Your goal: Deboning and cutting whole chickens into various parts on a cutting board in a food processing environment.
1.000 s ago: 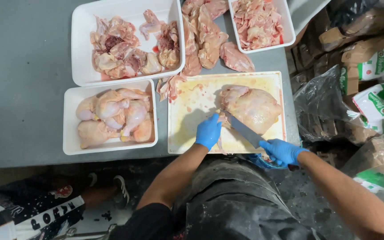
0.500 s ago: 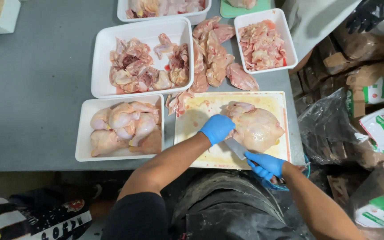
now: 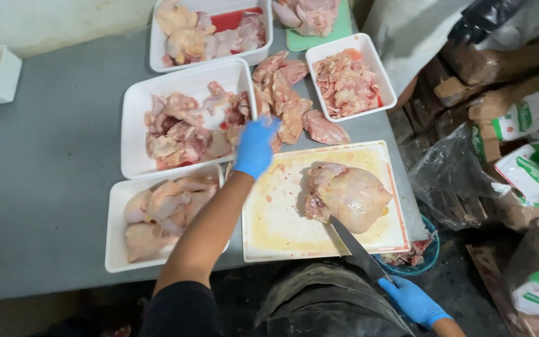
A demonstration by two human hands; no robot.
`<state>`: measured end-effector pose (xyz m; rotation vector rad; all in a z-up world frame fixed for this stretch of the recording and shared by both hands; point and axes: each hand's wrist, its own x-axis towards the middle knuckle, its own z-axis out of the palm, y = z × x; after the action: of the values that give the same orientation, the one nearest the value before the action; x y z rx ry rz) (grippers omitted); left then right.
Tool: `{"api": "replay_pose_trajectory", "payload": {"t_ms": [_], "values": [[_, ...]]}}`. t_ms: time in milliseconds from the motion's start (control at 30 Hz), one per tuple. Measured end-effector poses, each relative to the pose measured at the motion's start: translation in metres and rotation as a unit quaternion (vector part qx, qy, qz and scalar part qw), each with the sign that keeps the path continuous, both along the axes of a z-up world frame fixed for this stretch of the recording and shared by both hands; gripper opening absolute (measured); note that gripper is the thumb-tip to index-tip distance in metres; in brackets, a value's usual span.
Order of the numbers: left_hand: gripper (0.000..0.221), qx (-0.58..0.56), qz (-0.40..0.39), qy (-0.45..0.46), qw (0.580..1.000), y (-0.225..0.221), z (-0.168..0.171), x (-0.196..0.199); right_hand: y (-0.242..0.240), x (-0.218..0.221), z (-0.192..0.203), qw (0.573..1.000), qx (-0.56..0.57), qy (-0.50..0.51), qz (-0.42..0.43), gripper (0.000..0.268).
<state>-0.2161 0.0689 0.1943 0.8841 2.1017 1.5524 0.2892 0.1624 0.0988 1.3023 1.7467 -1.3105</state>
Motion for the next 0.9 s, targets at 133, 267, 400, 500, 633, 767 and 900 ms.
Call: {"api": "replay_pose_trajectory", "payload": {"t_ms": [133, 267, 400, 500, 633, 767, 900], "values": [[0.074, -0.199, -0.375, 0.437, 0.793, 0.072, -0.246, 0.067, -0.008, 0.01, -0.007, 0.999, -0.01, -0.053, -0.003, 0.061], [0.058, -0.316, -0.314, 0.661, 0.604, 0.121, -0.284, 0.084, -0.007, 0.031, -0.015, 0.997, 0.005, -0.059, -0.048, 0.047], [0.042, -0.394, -0.445, 0.66, 0.46, 0.103, -0.223, 0.104, -0.025, 0.036, -0.004, 0.979, 0.01, -0.099, -0.179, 0.036], [0.051, -0.56, -0.455, 0.507, 0.472, 0.093, -0.125, 0.136, -0.024, 0.045, -0.017, 0.968, -0.013, -0.099, -0.23, 0.043], [0.07, -0.584, -0.421, 0.338, 0.606, 0.09, -0.116, 0.151, -0.003, 0.067, -0.054, 0.982, 0.013, -0.087, -0.165, 0.047], [0.055, -0.526, -0.461, 0.16, 0.697, 0.091, -0.138, 0.147, -0.004, 0.043, 0.019, 0.988, 0.041, -0.067, -0.133, 0.052], [0.036, -0.432, -0.472, -0.121, 0.759, 0.053, -0.179, 0.149, 0.009, 0.055, 0.004, 0.98, 0.19, 0.024, 0.047, 0.04]]}}
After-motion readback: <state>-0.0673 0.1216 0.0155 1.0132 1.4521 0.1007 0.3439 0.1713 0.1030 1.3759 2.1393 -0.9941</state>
